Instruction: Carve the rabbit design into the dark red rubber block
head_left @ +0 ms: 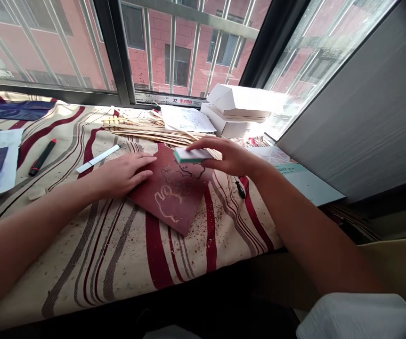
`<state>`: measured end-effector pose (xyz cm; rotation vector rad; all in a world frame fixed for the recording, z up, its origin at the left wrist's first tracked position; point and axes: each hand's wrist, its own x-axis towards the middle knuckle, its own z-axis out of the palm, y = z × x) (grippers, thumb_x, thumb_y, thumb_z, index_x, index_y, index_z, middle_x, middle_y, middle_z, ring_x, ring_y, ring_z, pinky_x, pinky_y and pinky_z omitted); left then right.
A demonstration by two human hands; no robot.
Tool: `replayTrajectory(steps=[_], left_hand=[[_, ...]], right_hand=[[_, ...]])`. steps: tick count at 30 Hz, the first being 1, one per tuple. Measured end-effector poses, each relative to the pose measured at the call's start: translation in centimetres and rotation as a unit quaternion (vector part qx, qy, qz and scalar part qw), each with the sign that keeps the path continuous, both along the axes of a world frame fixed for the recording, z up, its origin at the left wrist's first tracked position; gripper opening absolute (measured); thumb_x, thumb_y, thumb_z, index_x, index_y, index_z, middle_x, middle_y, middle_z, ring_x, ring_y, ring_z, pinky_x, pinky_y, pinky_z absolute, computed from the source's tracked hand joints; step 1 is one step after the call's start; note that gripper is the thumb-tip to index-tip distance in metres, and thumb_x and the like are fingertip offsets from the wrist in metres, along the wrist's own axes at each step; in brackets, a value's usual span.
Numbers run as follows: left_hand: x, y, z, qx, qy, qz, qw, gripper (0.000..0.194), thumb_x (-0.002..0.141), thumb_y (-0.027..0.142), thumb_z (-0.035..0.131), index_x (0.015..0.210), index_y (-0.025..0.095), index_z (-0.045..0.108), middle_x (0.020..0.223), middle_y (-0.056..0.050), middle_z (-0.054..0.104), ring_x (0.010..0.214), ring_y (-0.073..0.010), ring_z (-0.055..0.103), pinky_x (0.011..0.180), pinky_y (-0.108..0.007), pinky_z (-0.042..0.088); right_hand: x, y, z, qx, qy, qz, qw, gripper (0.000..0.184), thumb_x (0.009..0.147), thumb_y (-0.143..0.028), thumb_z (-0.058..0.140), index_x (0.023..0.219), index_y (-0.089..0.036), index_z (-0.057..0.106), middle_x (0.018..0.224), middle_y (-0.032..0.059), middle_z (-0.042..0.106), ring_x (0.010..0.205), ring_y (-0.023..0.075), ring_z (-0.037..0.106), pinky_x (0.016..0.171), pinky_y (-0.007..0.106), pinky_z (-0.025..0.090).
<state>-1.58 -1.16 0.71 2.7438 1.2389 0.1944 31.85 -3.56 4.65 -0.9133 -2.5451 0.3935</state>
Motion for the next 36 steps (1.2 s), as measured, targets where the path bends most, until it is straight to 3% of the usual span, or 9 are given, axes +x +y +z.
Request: replayTrajectory(steps=[4,9,14,18,22,26,30,34,36], left_hand=[[0.2,0.0,0.1,0.019,-0.027,0.000,0.999,0.073,0.099,0.057,0.028,0.145,0.012,0.063,0.151,-0.015,0.063,0.140,-0.0339,0.057,0.122,-0.049,0.042],[-0.1,-0.3,0.5,0.024,-0.020,-0.005,0.999,0.074,0.100,0.058,0.028,0.144,0.012,0.064,0.146,-0.015,0.066,0.133,-0.0336,0.061,0.120,-0.048,0.045],[-0.5,-0.7,0.6,0.041,-0.011,0.022,0.999,0.076,0.100,0.063,0.023,0.144,0.015,0.064,0.146,-0.014,0.066,0.135,-0.0343,0.060,0.118,-0.049,0.046],[-0.3,-0.9,0.6,0.050,-0.007,0.029,0.998,0.072,0.100,0.057,0.025,0.141,0.015,0.066,0.144,-0.014,0.067,0.133,-0.0340,0.060,0.116,-0.049,0.048],[-0.2,-1.1,0.8,0.054,-0.009,0.028,0.998,0.067,0.099,0.050,0.029,0.140,0.012,0.066,0.143,-0.015,0.067,0.131,-0.0336,0.062,0.116,-0.050,0.048],[-0.5,-1.2,0.3,0.059,-0.011,0.020,0.998,0.063,0.100,0.050,0.029,0.138,0.016,0.067,0.143,-0.013,0.068,0.131,-0.0320,0.062,0.116,-0.049,0.049],[-1.0,-1.1,-0.8,0.097,-0.029,0.003,0.995,0.063,0.104,0.052,0.026,0.141,0.020,0.067,0.143,-0.009,0.068,0.130,-0.0306,0.062,0.116,-0.049,0.048],[-1.4,-1.3,-1.4,0.113,-0.032,-0.004,0.993,0.061,0.105,0.053,0.028,0.141,0.025,0.068,0.143,-0.006,0.068,0.129,-0.0307,0.062,0.115,-0.047,0.049],[-1.5,-1.6,-1.4,0.120,-0.033,-0.010,0.992,0.061,0.105,0.053,0.028,0.142,0.026,0.068,0.143,-0.005,0.068,0.129,-0.0312,0.062,0.114,-0.047,0.049]], right_hand=[[-1.2,-1.7,0.4,-0.102,0.029,0.251,0.962,0.022,0.098,-0.016,0.066,0.115,-0.019,0.080,0.129,0.0108,0.072,0.117,0.0210,0.066,0.107,0.041,0.051],[-2.0,0.3,0.0,0.061,-0.015,-0.024,0.998,0.027,0.100,-0.018,0.061,0.116,-0.018,0.082,0.124,0.0150,0.074,0.120,0.0289,0.061,0.110,0.053,0.046],[-1.6,0.0,0.2,-0.011,-0.040,0.187,0.982,0.025,0.102,-0.026,0.063,0.120,-0.027,0.080,0.131,0.0071,0.073,0.118,0.0235,0.063,0.107,0.045,0.050],[-1.3,-0.4,-0.3,0.143,-0.043,-0.045,0.988,0.026,0.103,-0.026,0.060,0.116,-0.027,0.082,0.126,0.0111,0.075,0.121,0.0318,0.059,0.109,0.058,0.044],[-1.5,-0.8,-0.6,0.063,-0.048,0.151,0.985,0.028,0.105,-0.025,0.058,0.122,-0.028,0.079,0.134,0.0083,0.073,0.117,0.0241,0.063,0.104,0.046,0.051],[-1.3,-1.2,-0.3,0.159,-0.028,-0.037,0.986,0.029,0.105,-0.022,0.056,0.121,-0.022,0.080,0.127,0.0150,0.075,0.119,0.0309,0.062,0.104,0.055,0.048],[-0.9,-1.8,-0.1,0.016,-0.044,0.150,0.988,0.027,0.105,-0.025,0.058,0.121,-0.025,0.080,0.133,0.0094,0.074,0.117,0.0237,0.065,0.103,0.043,0.052],[-0.6,-2.2,0.0,0.152,-0.047,-0.049,0.986,0.028,0.105,-0.024,0.058,0.123,-0.025,0.079,0.128,0.0130,0.075,0.117,0.0298,0.063,0.103,0.051,0.049],[-0.6,-2.5,0.1,0.098,-0.011,0.035,0.994,0.029,0.105,-0.024,0.059,0.126,-0.027,0.078,0.134,0.0094,0.072,0.122,0.0250,0.062,0.103,0.042,0.051]])
